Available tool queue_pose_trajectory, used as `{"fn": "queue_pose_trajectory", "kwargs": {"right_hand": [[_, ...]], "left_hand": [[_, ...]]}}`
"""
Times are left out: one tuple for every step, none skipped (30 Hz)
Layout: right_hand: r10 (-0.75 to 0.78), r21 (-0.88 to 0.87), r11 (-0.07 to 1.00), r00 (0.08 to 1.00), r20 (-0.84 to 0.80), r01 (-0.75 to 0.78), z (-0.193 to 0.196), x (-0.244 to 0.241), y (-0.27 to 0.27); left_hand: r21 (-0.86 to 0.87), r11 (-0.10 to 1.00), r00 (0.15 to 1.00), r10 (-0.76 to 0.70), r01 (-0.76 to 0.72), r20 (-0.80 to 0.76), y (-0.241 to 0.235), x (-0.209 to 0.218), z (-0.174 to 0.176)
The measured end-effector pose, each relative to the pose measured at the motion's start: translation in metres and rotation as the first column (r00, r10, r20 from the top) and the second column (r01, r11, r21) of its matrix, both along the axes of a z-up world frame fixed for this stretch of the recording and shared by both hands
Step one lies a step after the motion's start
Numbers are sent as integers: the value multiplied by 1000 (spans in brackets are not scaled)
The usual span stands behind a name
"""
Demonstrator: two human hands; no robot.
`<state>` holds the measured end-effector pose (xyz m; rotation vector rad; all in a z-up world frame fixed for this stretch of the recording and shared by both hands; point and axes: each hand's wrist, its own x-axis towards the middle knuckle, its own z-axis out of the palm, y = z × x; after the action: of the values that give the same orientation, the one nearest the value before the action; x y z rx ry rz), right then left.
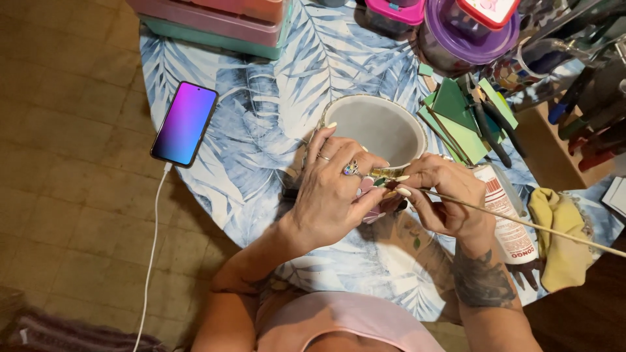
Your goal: Decorating a ceramic vase by adhering small mosaic tiles with glue
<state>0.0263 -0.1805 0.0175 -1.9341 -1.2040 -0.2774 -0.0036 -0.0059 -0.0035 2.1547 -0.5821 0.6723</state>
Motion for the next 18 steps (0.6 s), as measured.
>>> {"fn": "queue_pose_trajectory", "kwargs": {"right_hand": [[-6, -6, 1000, 1000, 7, 6, 0, 0, 0], [-11, -13, 1000, 1000, 14, 12, 1, -1, 1], [-12, -13, 1000, 1000, 14, 12, 0, -1, 1], [-20, -20, 1000, 1000, 24, 20, 0, -2, 0], [-26, -26, 999, 999, 35, 27, 1, -1, 1], [-26, -26, 999, 999, 37, 27, 0, -1, 0], [-32, -31, 999, 998, 53, 34, -1, -1, -1], [-37, -35, 999, 997, 69, 40, -2, -1, -2], [-36, -35, 999, 997, 70, 39, -2, -1, -2], [-41, -38, 998, 997, 69, 44, -1, -2, -2], [-45, -41, 998, 997, 68, 48, -1, -2, -2], [-44, -41, 998, 997, 69, 47, -1, -2, -1], [-45, -35, 998, 997, 57, 47, 0, -2, -1], [-46, -28, 998, 998, 46, 47, 0, -2, 0], [-46, -28, 998, 998, 47, 47, -1, -2, 0], [-58, -21, 998, 997, 58, 59, -1, -3, 0], [-69, -15, 997, 995, 70, 70, -2, -3, 1], [-69, -15, 997, 995, 70, 70, -2, -2, 0]], "left_hand": [[-1, 1000, 1000, -7, 7, -2, 0, 0, 0], [-1, 1000, 1000, -13, 13, -4, 0, 0, 1], [-1, 1000, 1000, -14, 14, -4, 0, 0, 0], [-6, 1000, 1000, -13, 13, -1, 0, 0, 0], [-10, 1000, 1000, -12, 12, 4, 0, 0, 0], [-10, 1000, 1000, -12, 13, 6, 0, 0, 0], [-9, 1000, 1000, -13, 13, 4, 0, 0, 0], [-9, 1000, 1000, -13, 13, 1, 0, -1, 0], [-9, 1000, 1000, -12, 12, 2, 0, -1, 0], [-12, 1000, 1000, -11, 11, 2, 0, -1, 1], [-15, 1000, 1000, -11, 11, 2, 0, -1, 1], [-15, 1000, 1000, -9, 10, 2, 0, -1, 0], [-10, 1000, 1000, -10, 10, -1, 0, -1, 0], [-5, 1000, 1000, -10, 10, -5, 0, -1, 0], [-5, 1000, 1000, -11, 11, -4, 0, 0, 0], [-7, 1000, 1000, -8, 8, -2, -1, 0, 0], [-8, 1000, 1000, -5, 5, 0, -1, 0, 0], [-8, 1000, 1000, -5, 5, 0, -1, -1, 0]]}}
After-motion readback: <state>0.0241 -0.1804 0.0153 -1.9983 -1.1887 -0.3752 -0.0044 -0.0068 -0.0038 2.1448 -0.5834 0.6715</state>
